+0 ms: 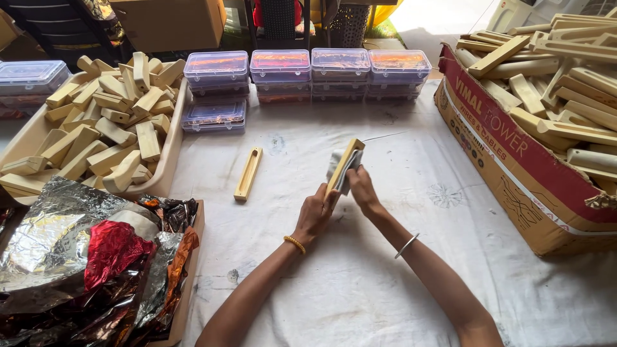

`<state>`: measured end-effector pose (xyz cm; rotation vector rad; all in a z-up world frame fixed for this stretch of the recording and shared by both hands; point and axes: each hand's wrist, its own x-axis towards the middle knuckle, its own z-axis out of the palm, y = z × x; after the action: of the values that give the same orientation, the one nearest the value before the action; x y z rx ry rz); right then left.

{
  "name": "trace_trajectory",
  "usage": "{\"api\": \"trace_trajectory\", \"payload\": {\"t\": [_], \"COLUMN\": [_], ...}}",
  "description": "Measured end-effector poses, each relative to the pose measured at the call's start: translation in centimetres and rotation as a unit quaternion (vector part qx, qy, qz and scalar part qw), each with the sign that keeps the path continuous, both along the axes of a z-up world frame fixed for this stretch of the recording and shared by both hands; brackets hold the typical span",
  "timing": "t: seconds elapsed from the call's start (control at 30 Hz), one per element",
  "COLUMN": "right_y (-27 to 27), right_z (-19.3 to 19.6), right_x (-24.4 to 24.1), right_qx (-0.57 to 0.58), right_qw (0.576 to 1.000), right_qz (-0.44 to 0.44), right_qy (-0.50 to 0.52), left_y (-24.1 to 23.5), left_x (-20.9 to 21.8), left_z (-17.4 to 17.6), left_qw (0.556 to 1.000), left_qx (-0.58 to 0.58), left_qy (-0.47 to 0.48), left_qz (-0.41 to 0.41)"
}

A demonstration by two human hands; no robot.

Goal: The person wipes a small wooden block with a white cloth, then wraps it in a sheet of copper-colored foil. They place the wrapped block on the table and repeat the process with another wooden block.

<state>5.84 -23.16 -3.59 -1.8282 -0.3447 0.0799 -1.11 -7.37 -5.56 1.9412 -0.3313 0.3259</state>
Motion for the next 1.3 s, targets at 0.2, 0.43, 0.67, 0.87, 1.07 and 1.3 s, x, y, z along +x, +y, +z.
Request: {"api": "trace_trajectory", "payload": {"t": [0.2,0.43,0.67,0.87,1.07,1.3], "right_y": [-1.8,-2.1,-3.4,-3.5,-2.8,-2.4], "right_z": [-0.2,6.6,7.3,8.3,9.1,9.6], "right_x": [1.2,-2.2,-1.5,-2.1,-4.4,-3.8], "right_qx": [0.285,0.337,-0.011,-0.357,-0.111,-0.193], "right_qw": [0.957,0.939,0.977,0.908,0.887,0.875], "right_qz": [-0.040,-0.062,-0.086,-0.161,-0.018,-0.048], "right_qy": [0.029,-0.033,-0.196,-0.149,-0.448,-0.441], "left_y": [0.5,1.5,1.6,1.6,5.5,3.4], "left_x": [0.0,2.2,-0.1,0.0,1.8,1.3], "left_z": [0.1,-2.7,0.8,0.8,0.0,0.0], "left_qw": [0.990,0.933,0.968,0.963,0.900,0.966], "left_qx": [-0.083,-0.190,-0.116,-0.127,-0.219,-0.151], "left_qy": [0.019,0.148,0.113,0.135,0.243,0.092], "left_qz": [-0.116,-0.267,-0.193,-0.194,-0.290,-0.191]}}
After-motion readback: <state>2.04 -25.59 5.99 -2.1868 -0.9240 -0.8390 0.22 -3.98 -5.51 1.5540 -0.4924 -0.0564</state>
